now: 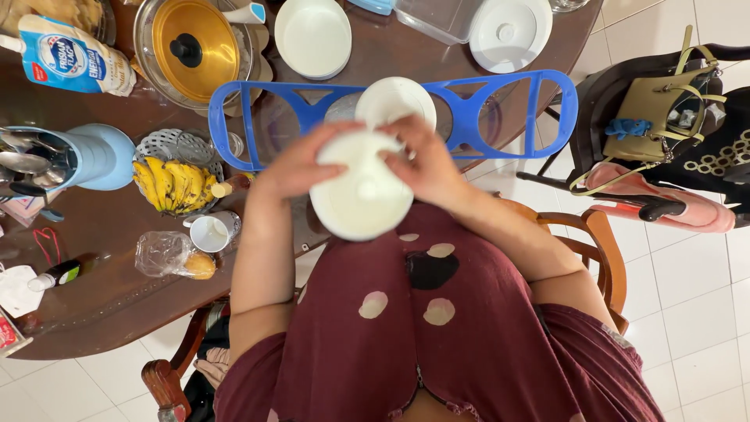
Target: The person organizes various household containers on a dining table. They open a blue plastic container, remove stacked white bowls, and place them on the table. They then handle several clear and green plastic containers, opening and closing lids and stacking them.
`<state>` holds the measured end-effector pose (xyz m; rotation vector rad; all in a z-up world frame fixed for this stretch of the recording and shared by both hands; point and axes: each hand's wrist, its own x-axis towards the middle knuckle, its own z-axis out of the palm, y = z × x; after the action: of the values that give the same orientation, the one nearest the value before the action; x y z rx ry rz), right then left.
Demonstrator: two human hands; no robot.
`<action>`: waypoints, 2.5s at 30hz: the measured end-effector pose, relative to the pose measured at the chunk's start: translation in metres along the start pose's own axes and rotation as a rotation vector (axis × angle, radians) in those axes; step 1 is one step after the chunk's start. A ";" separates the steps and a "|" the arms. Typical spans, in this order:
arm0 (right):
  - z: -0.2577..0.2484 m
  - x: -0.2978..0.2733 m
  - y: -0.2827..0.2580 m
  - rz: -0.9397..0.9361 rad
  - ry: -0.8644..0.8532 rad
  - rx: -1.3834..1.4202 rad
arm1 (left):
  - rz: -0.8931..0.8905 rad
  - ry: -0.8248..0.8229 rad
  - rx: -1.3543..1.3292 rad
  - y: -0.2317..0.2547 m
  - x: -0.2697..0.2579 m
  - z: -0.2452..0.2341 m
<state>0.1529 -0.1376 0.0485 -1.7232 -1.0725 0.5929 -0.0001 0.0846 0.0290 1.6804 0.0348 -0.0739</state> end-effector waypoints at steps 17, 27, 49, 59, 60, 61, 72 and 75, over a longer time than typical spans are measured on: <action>0.009 -0.031 -0.012 -0.084 -0.279 0.174 | -0.390 0.011 -0.518 -0.045 -0.053 0.022; -0.091 -0.006 0.043 0.010 0.480 0.496 | -0.324 0.490 -0.671 -0.073 -0.072 0.004; -0.169 0.131 0.302 0.498 0.691 0.380 | -0.169 0.787 -1.288 -0.110 -0.022 0.010; -0.168 0.123 0.260 0.747 0.485 0.173 | -0.426 0.834 -0.840 -0.128 0.073 -0.014; -0.166 0.118 0.261 0.771 0.481 0.178 | -0.420 0.830 -0.740 -0.129 0.086 -0.015; -0.165 0.114 0.262 0.795 0.476 0.182 | -0.413 0.824 -0.641 -0.130 0.100 -0.015; -0.127 0.052 0.235 0.418 0.353 0.118 | -0.577 0.731 -0.203 -0.150 0.179 -0.005; -0.115 0.045 0.201 0.442 0.267 0.065 | -0.599 0.689 -0.199 -0.162 0.170 -0.002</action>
<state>0.3424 -0.1798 -0.0858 -1.9295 -0.4812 0.6381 0.1585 0.1006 -0.1428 1.3785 1.0288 0.0615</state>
